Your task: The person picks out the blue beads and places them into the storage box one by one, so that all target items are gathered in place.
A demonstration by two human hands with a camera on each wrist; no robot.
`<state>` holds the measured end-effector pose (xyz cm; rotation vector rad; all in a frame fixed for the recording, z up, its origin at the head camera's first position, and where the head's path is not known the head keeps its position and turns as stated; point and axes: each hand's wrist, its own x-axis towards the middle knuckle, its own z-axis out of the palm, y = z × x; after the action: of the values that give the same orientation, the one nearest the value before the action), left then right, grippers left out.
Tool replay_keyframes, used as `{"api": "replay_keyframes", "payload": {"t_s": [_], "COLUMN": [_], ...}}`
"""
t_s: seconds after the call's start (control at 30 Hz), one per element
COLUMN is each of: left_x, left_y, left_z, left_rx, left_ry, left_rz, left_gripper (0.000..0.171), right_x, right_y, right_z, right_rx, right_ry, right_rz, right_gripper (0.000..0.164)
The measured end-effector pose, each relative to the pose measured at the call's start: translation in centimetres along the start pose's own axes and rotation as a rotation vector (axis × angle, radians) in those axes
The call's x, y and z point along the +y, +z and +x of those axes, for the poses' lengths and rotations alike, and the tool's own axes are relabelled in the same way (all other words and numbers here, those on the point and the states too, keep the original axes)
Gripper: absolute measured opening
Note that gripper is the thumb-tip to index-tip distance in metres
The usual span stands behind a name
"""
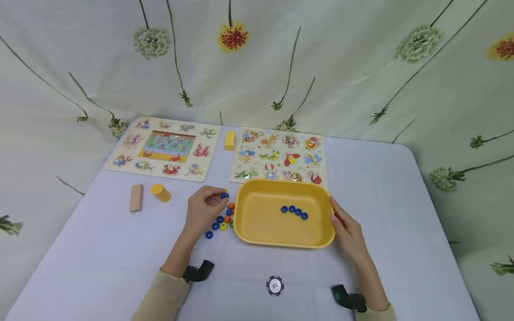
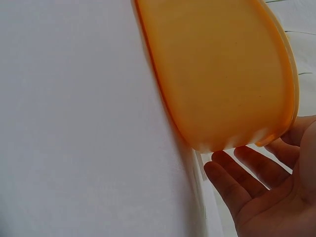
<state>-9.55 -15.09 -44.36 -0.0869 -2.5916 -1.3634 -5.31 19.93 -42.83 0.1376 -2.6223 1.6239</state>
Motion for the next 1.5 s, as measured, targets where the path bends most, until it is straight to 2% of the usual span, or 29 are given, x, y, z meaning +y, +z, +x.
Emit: {"api": "replay_keyframes", "payload": {"t_s": [0.07,0.13,0.23,0.3,0.43,0.57,0.83,1.0,1.13,1.23,1.33,1.43,1.5], "left_x": [1.7,3.5,5.9,6.9,7.6,7.2,7.3,7.7,7.7,7.8,8.1,8.1,7.5], "left_y": [0.2,0.9,2.9,4.6,8.1,10.4,12.1,12.3,12.2,11.6,10.3,8.4,6.8], "left_z": [0.3,0.6,0.8,0.8,1.0,1.6,2.0,1.9,1.7,1.3,0.5,-0.1,-0.2], "left_rx": [-0.035,-0.109,-0.258,-0.377,-0.555,-0.613,-0.567,-0.543,-0.526,-0.495,-0.436,-0.344,-0.263], "left_ry": [0.037,0.068,0.089,0.097,0.104,0.115,0.201,0.211,0.185,0.195,0.254,0.299,0.285], "left_rz": [-0.085,-0.140,-0.139,-0.091,-0.012,0.029,0.173,0.255,0.256,0.221,0.170,0.089,0.018], "left_gripper": [0.021,0.020,0.017,0.016,0.014,0.011,0.011,0.014,0.018,0.019,0.020,0.022,0.023], "right_x": [0.0,0.0,0.0,0.0,0.0,0.0,0.0,0.1,0.1,0.1,0.1,0.1,0.1], "right_y": [-0.1,-0.1,-0.1,-0.1,-0.1,0.1,-0.1,0.1,0.0,0.0,0.1,0.1,0.0], "right_z": [0.0,0.0,0.1,0.1,0.1,0.1,0.0,0.1,0.1,0.2,0.2,0.1,0.1], "right_rx": [0.004,0.003,0.000,0.000,0.001,0.001,0.006,0.006,0.009,0.007,0.001,0.002,0.005], "right_ry": [0.002,0.002,0.001,0.003,0.006,0.004,0.009,0.003,-0.003,-0.010,-0.010,-0.009,-0.012], "right_rz": [-0.004,-0.004,-0.003,-0.003,-0.007,-0.007,-0.017,-0.009,0.000,0.009,0.015,0.018,0.016], "right_gripper": [0.041,0.041,0.041,0.041,0.041,0.041,0.041,0.041,0.041,0.041,0.041,0.041,0.041]}}
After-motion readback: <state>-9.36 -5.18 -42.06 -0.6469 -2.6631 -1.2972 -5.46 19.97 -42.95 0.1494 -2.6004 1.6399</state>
